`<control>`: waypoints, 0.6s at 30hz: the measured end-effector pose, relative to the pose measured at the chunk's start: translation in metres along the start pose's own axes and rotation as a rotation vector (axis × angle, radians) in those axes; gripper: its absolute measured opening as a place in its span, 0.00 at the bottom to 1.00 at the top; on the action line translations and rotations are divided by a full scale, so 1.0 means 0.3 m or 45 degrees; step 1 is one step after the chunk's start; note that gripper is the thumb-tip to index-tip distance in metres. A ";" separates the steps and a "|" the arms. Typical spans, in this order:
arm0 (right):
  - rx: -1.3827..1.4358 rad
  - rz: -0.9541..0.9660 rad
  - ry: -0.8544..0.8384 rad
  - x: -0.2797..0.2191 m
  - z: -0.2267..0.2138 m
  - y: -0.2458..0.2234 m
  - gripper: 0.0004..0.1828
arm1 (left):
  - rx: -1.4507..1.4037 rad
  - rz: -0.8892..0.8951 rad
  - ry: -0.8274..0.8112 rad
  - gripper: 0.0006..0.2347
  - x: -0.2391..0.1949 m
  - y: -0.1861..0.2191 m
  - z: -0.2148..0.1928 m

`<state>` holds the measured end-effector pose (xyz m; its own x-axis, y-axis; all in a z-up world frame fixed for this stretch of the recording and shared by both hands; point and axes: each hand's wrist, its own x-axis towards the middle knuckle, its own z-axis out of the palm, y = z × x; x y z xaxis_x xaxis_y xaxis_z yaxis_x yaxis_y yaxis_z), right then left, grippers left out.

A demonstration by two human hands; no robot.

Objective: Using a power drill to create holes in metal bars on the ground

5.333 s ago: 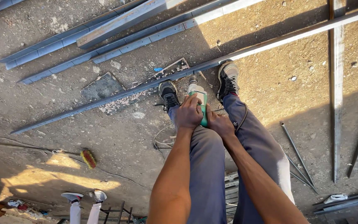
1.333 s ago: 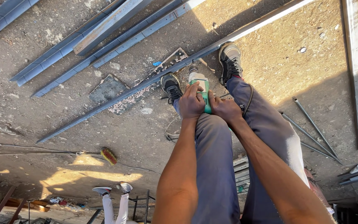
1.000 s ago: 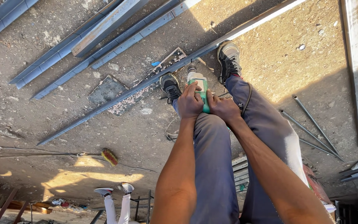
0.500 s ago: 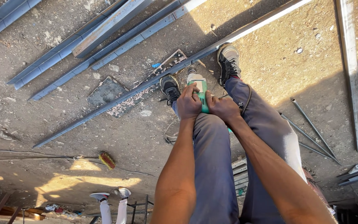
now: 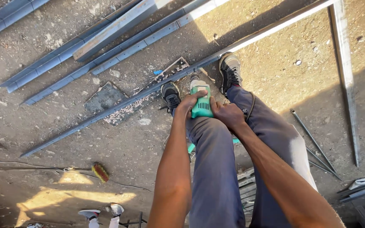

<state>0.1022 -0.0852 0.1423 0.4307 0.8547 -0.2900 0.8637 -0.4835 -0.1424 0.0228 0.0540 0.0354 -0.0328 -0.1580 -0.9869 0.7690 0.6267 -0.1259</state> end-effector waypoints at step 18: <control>0.193 -0.140 -0.207 -0.059 0.215 -0.038 0.25 | -0.092 -0.093 -0.151 0.25 0.146 -0.067 -0.072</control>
<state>0.0677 -0.1071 0.0880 0.2778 0.8680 -0.4116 0.8487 -0.4225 -0.3182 -0.0078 0.0510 -0.0073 -0.0079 -0.2914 -0.9566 0.7190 0.6632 -0.2080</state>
